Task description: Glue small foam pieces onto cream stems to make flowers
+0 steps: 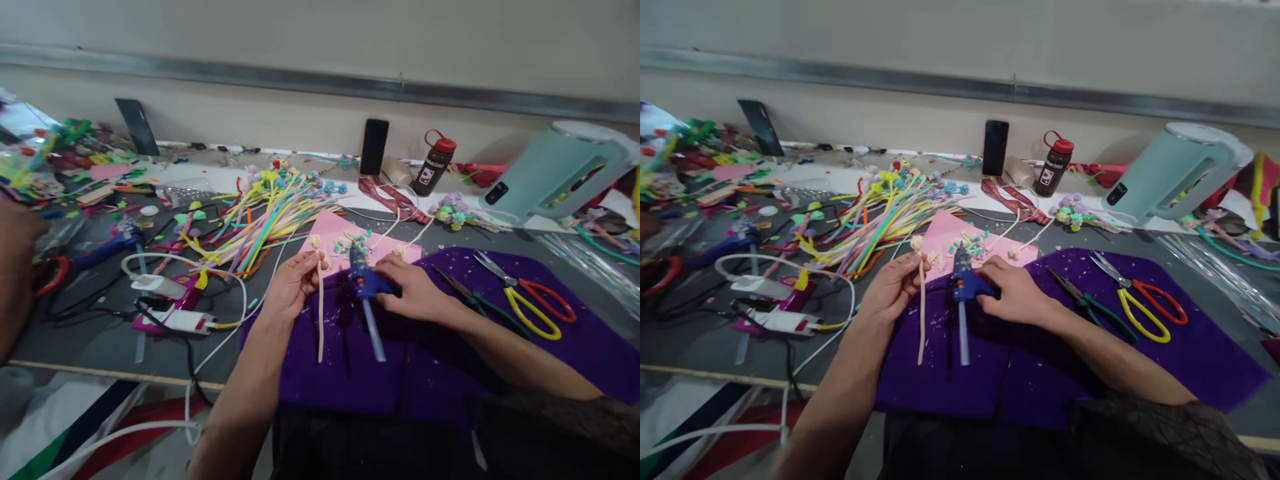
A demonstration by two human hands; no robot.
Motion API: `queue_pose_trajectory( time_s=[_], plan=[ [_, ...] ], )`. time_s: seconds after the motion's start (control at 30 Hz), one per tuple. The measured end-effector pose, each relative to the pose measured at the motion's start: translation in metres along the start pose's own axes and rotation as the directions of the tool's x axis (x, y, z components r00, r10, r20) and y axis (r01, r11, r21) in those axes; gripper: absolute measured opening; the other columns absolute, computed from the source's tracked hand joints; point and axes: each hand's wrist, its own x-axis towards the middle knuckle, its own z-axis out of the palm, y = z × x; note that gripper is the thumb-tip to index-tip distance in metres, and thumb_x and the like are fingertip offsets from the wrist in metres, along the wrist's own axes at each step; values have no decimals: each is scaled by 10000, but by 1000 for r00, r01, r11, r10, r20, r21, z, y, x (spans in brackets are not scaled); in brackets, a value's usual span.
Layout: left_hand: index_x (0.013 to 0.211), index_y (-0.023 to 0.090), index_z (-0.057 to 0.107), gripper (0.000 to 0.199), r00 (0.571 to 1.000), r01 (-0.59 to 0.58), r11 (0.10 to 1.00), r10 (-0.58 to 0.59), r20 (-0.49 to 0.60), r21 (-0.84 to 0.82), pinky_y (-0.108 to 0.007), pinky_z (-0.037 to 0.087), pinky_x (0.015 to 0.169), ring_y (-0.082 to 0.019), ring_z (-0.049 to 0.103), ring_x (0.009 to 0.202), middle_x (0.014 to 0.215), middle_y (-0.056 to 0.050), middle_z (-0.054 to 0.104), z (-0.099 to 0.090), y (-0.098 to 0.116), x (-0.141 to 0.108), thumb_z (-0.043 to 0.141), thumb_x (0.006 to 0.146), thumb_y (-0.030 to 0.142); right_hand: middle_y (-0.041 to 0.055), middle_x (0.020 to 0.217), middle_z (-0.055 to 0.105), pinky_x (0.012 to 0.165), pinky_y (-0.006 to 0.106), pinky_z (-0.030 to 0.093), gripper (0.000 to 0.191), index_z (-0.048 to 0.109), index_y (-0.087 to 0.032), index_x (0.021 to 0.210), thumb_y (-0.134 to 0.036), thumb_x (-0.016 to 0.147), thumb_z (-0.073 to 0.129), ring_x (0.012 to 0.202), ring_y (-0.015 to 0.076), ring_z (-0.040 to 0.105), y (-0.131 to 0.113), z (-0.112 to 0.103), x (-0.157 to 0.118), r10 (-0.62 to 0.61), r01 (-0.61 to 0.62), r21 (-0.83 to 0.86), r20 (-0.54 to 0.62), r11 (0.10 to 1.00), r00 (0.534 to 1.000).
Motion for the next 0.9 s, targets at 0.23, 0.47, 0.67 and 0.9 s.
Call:
queue_pose_trajectory(
  time_s=[0.23, 0.47, 0.67, 0.9],
  plan=[
    [769, 118, 616, 178, 992, 104, 992, -98, 78, -67, -117, 331, 357, -12, 442, 400, 630, 9, 595, 2, -4, -2, 669, 684, 265, 95, 883, 577, 615, 358, 439, 383, 560, -219, 991, -493, 775, 402, 697, 223, 562, -7, 4, -17, 94, -18, 826, -42, 563, 995],
    [817, 108, 610, 189, 989, 129, 989, -124, 83, -67, -117, 352, 364, -27, 494, 423, 658, -24, 634, 2, -12, -2, 654, 701, 251, 81, 782, 567, 515, 319, 417, 396, 596, -200, 920, -526, 744, 454, 545, 172, 498, -21, 15, -24, 115, -41, 905, -8, 423, 993],
    [900, 123, 573, 217, 985, 150, 980, -136, 109, -134, -108, 286, 278, -40, 503, 390, 681, -37, 659, 4, -13, -2, 615, 738, 261, 41, 647, 531, 532, 271, 400, 446, 585, -143, 960, -528, 819, 410, 547, 139, 462, -15, 18, -27, 123, -101, 794, 33, 600, 992],
    [865, 112, 591, 165, 970, 234, 951, -213, 121, -201, -110, 420, 415, -45, 554, 470, 672, -36, 654, 6, -14, -4, 599, 754, 234, 75, 783, 561, 519, 256, 406, 509, 569, -135, 1006, -562, 845, 345, 555, 123, 483, -16, 17, -24, 89, -65, 765, 11, 640, 996]
  ],
)
